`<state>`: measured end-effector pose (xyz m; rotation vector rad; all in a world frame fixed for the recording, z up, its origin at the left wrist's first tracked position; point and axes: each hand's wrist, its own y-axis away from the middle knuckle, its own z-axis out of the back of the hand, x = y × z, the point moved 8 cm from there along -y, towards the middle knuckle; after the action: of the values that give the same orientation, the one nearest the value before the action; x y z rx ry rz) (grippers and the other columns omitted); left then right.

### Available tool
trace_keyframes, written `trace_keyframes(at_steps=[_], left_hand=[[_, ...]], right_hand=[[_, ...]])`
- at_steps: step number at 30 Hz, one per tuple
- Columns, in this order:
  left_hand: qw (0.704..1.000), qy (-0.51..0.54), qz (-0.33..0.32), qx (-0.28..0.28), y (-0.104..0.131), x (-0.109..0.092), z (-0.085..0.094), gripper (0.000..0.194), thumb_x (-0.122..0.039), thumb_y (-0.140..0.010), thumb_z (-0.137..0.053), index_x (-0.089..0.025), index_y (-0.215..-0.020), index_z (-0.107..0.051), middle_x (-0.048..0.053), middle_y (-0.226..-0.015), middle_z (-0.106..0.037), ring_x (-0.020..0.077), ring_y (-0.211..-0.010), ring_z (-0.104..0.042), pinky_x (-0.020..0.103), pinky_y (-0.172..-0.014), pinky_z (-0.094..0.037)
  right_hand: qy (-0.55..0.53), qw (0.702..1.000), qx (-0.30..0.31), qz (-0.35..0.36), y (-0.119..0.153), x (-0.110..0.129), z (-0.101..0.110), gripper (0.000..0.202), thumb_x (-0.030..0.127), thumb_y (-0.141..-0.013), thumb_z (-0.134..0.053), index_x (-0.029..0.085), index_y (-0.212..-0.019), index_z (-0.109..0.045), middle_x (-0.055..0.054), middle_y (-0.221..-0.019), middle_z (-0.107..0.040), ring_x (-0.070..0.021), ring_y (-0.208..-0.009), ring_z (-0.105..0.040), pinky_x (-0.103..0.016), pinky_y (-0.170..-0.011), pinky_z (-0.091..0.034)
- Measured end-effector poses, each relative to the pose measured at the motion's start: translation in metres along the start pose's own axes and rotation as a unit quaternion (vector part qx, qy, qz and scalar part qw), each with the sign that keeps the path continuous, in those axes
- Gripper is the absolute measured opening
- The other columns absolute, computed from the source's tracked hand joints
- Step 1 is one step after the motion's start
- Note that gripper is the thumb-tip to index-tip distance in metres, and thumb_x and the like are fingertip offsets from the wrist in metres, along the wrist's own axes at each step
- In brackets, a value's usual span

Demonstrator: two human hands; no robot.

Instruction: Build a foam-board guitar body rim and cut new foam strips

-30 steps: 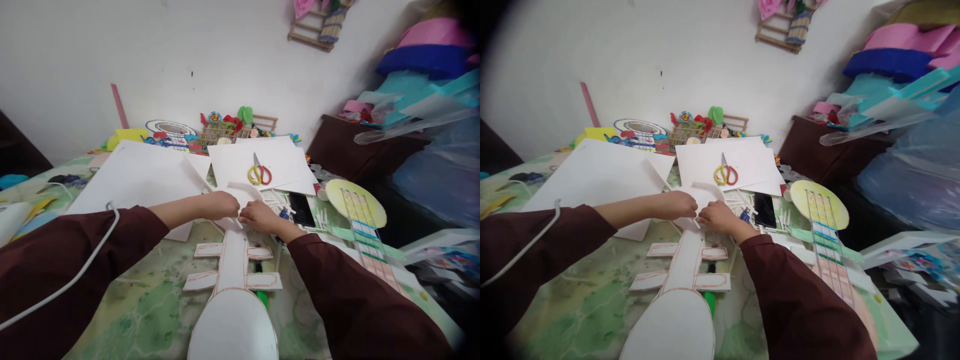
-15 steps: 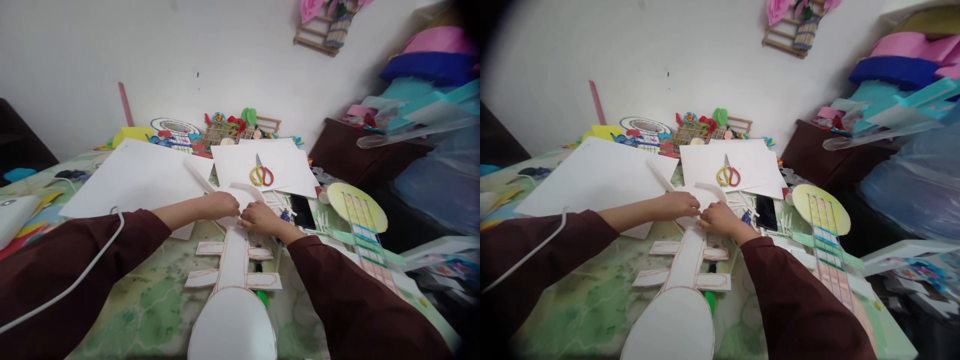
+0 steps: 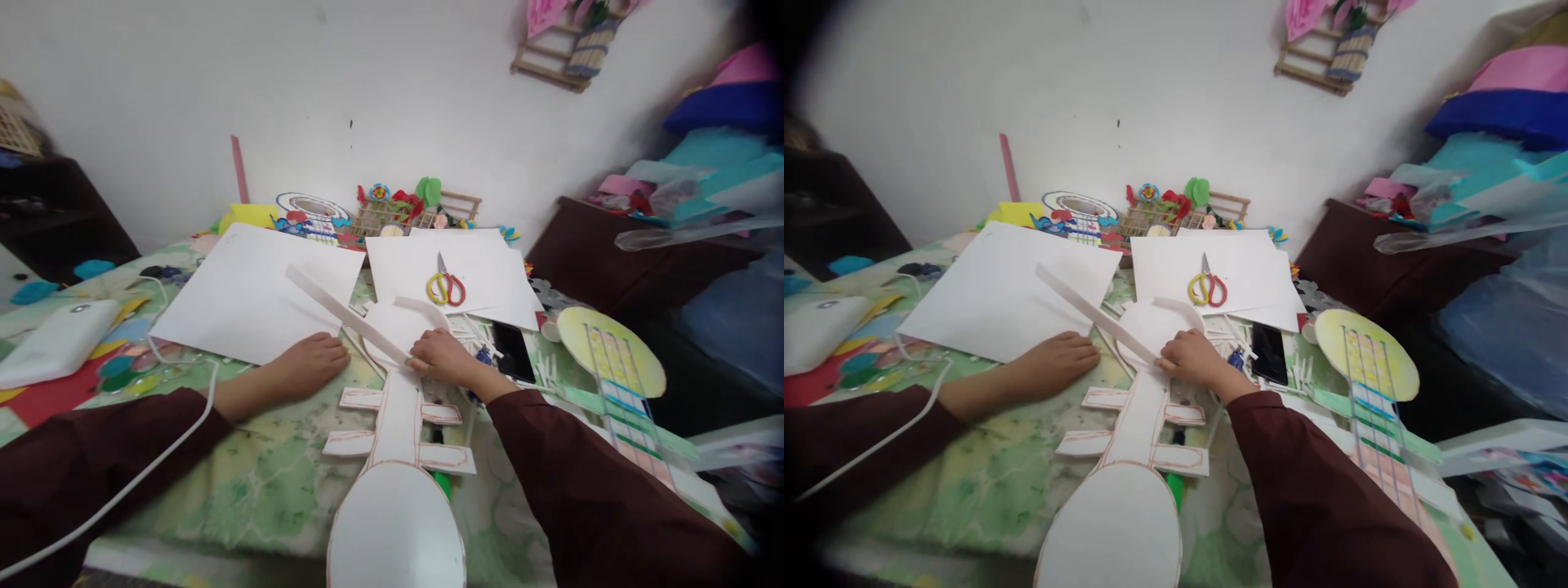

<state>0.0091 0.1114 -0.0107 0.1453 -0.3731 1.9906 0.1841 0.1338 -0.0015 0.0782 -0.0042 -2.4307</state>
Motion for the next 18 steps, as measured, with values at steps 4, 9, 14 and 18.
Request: trace_keyframes(at_steps=[4, 9, 14, 18], left_hand=[[0.994, -0.025, 0.106, 0.034, 0.020, 0.044, -0.007, 0.018, -0.017, -0.087, -0.044, -0.017, -0.075, -0.057, 0.007, -0.074, -0.061, 0.0214, -0.076, -0.057, 0.034, -0.074, -0.039], [0.966, -0.037, 0.248, 0.068, 0.058, 0.109, -0.001, 0.024, -0.024, -0.087, -0.043, -0.016, -0.074, -0.062, 0.011, -0.076, -0.064, 0.0252, -0.075, -0.060, 0.035, -0.068, -0.039], [0.954, -0.084, 0.275, -0.080, 0.049, 0.102, 0.055, 0.028, -0.028, -0.091, -0.040, -0.014, -0.090, -0.064, 0.012, -0.093, -0.066, 0.0264, -0.090, -0.059, 0.038, -0.080, -0.041], [0.977, -0.042, 0.141, -0.154, -0.001, 0.046, 0.068, 0.031, -0.030, -0.089, -0.049, -0.020, -0.117, -0.056, 0.010, -0.121, -0.059, 0.0261, -0.115, -0.050, 0.042, -0.095, -0.033]], right_hand=[[0.010, 1.000, 0.003, 0.002, 0.000, 0.000, -0.001, 0.030, 0.038, -0.091, -0.045, 0.019, -0.074, -0.060, -0.003, -0.078, -0.067, -0.0177, -0.086, -0.054, -0.029, -0.073, -0.025], [0.007, 1.000, 0.004, -0.002, -0.001, 0.000, 0.000, 0.033, 0.040, -0.092, -0.044, 0.019, -0.072, -0.060, -0.003, -0.078, -0.067, -0.0177, -0.086, -0.055, -0.029, -0.073, -0.025], [0.012, 1.000, 0.003, -0.001, -0.001, 0.001, 0.000, 0.032, 0.039, -0.091, -0.044, 0.019, -0.072, -0.060, -0.003, -0.078, -0.066, -0.0176, -0.086, -0.054, -0.029, -0.073, -0.025], [0.014, 1.000, 0.011, 0.000, -0.001, 0.001, 0.000, 0.033, 0.039, -0.092, -0.042, 0.019, -0.073, -0.059, -0.003, -0.078, -0.066, -0.0175, -0.086, -0.054, -0.029, -0.073, -0.026]])
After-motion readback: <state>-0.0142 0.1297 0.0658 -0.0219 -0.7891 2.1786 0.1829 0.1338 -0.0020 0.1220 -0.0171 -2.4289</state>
